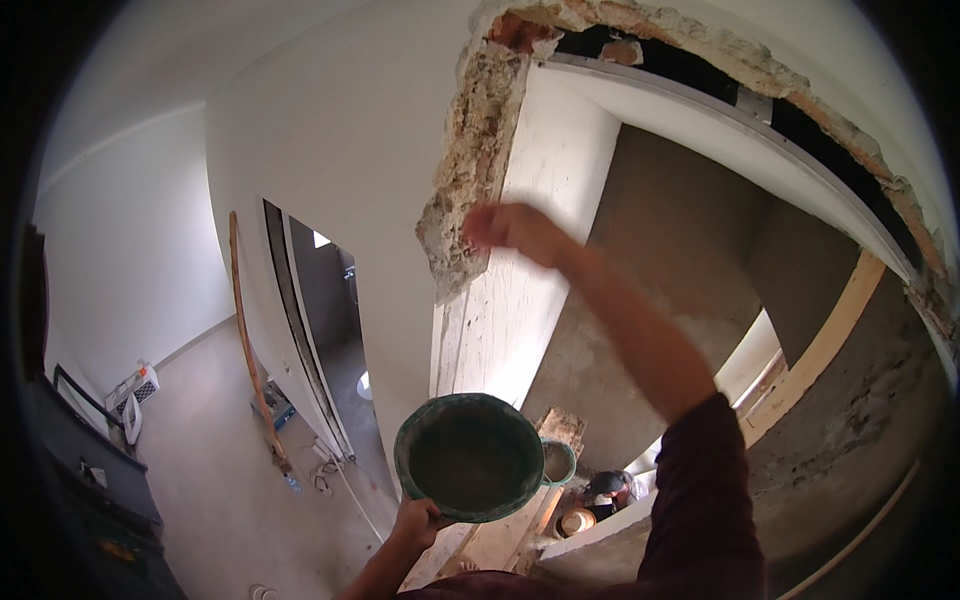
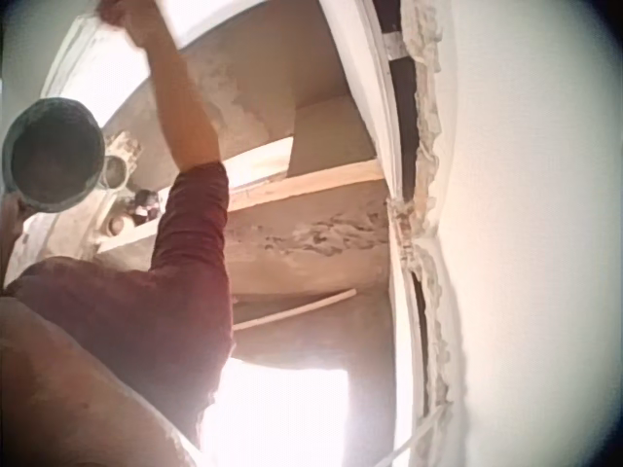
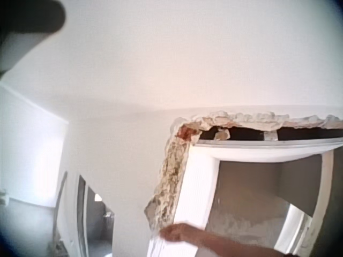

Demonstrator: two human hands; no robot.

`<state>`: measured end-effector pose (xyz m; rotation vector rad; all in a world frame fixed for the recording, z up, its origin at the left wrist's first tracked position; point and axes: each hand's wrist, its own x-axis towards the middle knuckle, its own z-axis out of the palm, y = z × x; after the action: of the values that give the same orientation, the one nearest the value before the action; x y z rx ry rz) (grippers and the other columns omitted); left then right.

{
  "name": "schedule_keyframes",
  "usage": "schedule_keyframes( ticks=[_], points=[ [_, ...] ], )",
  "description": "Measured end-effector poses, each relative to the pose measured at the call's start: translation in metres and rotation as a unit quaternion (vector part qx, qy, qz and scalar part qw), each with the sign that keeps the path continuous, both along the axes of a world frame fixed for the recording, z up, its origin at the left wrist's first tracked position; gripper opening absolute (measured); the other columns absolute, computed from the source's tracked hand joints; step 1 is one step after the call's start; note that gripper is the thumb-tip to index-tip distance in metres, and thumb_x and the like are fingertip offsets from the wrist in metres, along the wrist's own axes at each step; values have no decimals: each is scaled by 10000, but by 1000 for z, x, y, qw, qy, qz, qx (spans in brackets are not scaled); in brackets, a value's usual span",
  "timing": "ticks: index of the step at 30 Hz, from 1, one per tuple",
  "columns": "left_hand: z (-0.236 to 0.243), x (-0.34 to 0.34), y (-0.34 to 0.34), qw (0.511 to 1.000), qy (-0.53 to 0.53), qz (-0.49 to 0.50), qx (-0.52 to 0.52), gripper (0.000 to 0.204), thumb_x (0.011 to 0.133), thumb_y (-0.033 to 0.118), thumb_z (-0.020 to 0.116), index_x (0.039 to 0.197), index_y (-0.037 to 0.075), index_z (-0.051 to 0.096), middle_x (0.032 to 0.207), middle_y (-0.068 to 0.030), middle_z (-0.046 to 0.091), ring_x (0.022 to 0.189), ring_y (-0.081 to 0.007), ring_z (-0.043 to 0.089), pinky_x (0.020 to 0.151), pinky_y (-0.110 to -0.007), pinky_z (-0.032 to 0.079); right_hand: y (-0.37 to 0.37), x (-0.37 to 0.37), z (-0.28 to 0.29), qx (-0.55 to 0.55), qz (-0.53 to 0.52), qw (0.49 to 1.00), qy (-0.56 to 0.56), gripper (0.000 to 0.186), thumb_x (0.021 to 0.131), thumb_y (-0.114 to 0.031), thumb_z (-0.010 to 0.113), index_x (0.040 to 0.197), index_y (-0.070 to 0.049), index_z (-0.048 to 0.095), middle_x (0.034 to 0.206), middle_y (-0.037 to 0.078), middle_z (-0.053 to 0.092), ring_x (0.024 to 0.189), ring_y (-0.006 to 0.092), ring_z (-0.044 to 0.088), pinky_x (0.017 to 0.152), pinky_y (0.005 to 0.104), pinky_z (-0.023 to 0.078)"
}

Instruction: The person applies mortar to an interior wall corner using a trowel, while standing on a wooden scaffold and dipping the tool into a bucket of mixture.

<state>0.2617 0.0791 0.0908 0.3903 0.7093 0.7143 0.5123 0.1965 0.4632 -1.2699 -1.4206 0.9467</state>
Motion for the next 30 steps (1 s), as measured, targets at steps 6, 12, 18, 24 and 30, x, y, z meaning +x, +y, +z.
schedule_keyframes(
  ticks=[6, 12, 18, 24, 30],
  points=[
    [-1, 7, 3, 999, -28, -26, -5, 726, 629, -156, 373, 1298, 120, 313, 1214, -182, 463, 1038, -407, 560, 821, -603, 523, -33, 8, -344, -130, 287, 824, -472, 293, 882, -193, 498, 1114, -52, 608, 1013, 86, 626, 946, 235, 595, 807, 371, 506],
    [12, 0, 5, 1000, 5, 15, 10, 689, 633, -151, 374, 1271, 107, 337, 1174, -176, 494, 1016, -397, 569, 818, -603, 524, -66, -17, -381, -486, 18, 874, -2, 256, 884, -199, 458, 848, -33, 649, 718, 80, 586, 604, 193, 553, 517, 345, 469],
    [3, -3, 7, 1000, 24, -7, 13, 675, 633, -146, 368, 1261, 101, 339, 1189, -183, 478, 1006, -405, 569, 807, -605, 528, 14, -9, -97, -99, 99, 989, 53, 296, 956, -138, 427, 1130, 68, 550, 1135, 175, 597, 1070, 241, 596, 1000, 356, 452],
    [10, -2, -2, 1000, 26, -13, 1, 676, 640, -143, 363, 1269, 99, 332, 1194, -186, 469, 979, -405, 581, 827, -611, 517, 8, -39, 29, -38, -53, 997, 28, 325, 911, -12, 370, 1203, 84, 476, 1120, 174, 582, 1068, 254, 584, 982, 367, 469],
    [-10, -6, 0, 1000, 18, -16, 2, 675, 632, -150, 368, 1256, 105, 351, 1172, -173, 493, 993, -399, 581, 828, -611, 515, -21, -16, -173, -197, 103, 972, -70, 316, 833, -70, 482, 1125, 14, 568, 1069, 132, 601, 991, 220, 583, 880, 344, 486]
  ],
)
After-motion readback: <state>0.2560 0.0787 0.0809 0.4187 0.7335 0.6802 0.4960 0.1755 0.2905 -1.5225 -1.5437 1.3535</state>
